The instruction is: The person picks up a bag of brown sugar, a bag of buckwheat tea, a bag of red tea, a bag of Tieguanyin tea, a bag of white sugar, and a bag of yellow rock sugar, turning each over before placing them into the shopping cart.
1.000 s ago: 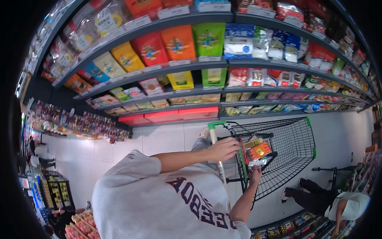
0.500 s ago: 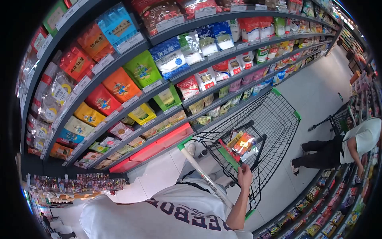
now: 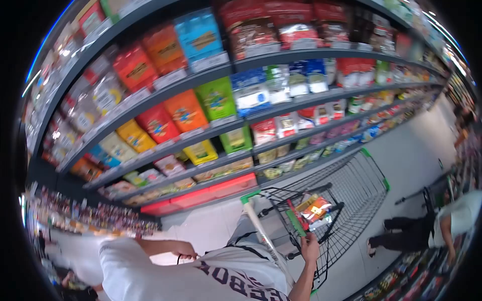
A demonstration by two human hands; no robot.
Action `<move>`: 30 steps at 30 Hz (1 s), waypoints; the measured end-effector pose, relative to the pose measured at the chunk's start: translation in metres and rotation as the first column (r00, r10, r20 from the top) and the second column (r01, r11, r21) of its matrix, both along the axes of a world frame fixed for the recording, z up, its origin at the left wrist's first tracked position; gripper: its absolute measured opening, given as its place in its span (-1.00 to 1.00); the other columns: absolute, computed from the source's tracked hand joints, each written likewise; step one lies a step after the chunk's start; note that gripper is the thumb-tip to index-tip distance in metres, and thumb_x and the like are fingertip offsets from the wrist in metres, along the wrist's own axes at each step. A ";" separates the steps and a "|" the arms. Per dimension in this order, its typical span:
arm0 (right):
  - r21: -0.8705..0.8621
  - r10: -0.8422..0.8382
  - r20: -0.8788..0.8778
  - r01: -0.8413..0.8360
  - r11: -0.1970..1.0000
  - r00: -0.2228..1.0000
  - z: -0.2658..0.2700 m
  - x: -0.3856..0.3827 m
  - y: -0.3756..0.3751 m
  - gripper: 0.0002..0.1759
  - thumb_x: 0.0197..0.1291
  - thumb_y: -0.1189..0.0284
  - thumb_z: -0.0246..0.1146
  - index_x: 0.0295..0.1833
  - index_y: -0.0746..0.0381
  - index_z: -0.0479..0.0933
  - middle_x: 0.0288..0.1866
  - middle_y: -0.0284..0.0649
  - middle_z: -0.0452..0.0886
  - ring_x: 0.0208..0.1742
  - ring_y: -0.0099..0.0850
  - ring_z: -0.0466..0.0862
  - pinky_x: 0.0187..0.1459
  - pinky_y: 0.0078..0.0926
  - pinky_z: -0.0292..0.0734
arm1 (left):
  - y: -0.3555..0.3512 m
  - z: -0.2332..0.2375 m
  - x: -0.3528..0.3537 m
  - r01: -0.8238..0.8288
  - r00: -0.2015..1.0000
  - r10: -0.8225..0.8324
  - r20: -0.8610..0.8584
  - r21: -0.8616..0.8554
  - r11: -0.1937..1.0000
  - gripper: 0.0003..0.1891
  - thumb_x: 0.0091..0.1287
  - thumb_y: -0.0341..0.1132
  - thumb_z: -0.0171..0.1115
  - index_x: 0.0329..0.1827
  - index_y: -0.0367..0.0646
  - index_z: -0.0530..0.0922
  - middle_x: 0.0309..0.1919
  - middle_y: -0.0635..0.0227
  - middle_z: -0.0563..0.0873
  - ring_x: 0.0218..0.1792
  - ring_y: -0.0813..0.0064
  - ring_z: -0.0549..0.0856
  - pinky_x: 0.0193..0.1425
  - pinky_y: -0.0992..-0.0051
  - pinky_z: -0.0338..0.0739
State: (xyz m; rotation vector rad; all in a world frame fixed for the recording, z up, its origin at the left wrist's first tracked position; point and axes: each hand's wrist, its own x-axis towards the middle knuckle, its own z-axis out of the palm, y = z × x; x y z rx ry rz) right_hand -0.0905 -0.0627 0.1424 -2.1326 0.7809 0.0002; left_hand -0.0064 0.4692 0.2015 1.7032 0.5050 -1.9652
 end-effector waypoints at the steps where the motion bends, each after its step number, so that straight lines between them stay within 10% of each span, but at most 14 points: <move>1: -0.017 0.017 0.007 -0.017 1.000 1.000 -0.011 -0.002 -0.003 -0.60 0.35 0.33 0.36 0.19 0.33 0.60 -0.03 0.05 0.78 -0.08 -0.11 0.82 -0.01 -0.23 0.68 | 0.001 -0.004 0.005 0.059 0.998 -0.059 0.036 -0.003 0.998 -0.64 0.62 -0.12 0.14 -0.07 -0.25 0.74 -0.62 0.57 0.47 -0.66 0.71 0.33 -0.61 0.59 0.21; 5: 0.022 0.006 0.015 -0.007 1.000 1.000 0.005 0.000 0.000 -0.57 0.33 0.28 0.35 0.19 0.33 0.62 -0.02 0.10 0.78 -0.04 -0.08 0.82 0.02 -0.19 0.68 | 0.009 -0.020 0.020 0.149 0.984 -0.148 0.098 -0.005 0.989 -0.71 0.52 -0.16 0.29 -0.06 -0.22 0.80 -0.59 0.51 0.54 -0.60 0.62 0.43 -0.57 0.49 0.28; 7: 0.005 -0.022 -0.018 0.023 1.000 1.000 0.010 -0.001 0.002 -0.56 0.33 0.27 0.35 0.21 0.32 0.62 0.02 0.07 0.78 -0.01 -0.07 0.82 0.03 -0.17 0.69 | 0.009 -0.027 0.029 0.539 0.815 -0.506 0.282 -0.049 0.841 -0.71 0.41 -0.19 0.37 -0.01 -0.22 0.80 -0.52 0.43 0.64 -0.54 0.54 0.53 -0.50 0.43 0.39; 11: 0.000 -0.048 0.063 0.048 0.999 0.997 -0.006 -0.007 -0.002 -0.57 0.33 0.25 0.36 0.18 0.31 0.60 0.03 0.10 0.76 0.04 0.06 0.76 0.09 -0.06 0.65 | 0.093 -0.145 0.052 0.485 0.866 -0.456 0.204 -0.118 0.867 -0.56 0.45 -0.04 0.29 -0.07 -0.34 0.79 -0.21 0.27 0.84 -0.26 0.47 0.72 -0.16 0.33 0.65; 30: 0.017 -0.066 0.057 0.065 0.998 0.996 -0.009 -0.008 0.000 -0.50 0.34 0.17 0.31 0.24 0.27 0.56 0.12 0.08 0.73 0.16 0.08 0.71 0.16 0.02 0.61 | -0.095 -0.070 0.121 0.601 0.729 -0.498 0.469 -0.091 0.794 -0.71 0.33 -0.16 0.28 -0.23 -0.24 0.75 -0.41 0.31 0.74 -0.44 0.48 0.65 -0.37 0.31 0.60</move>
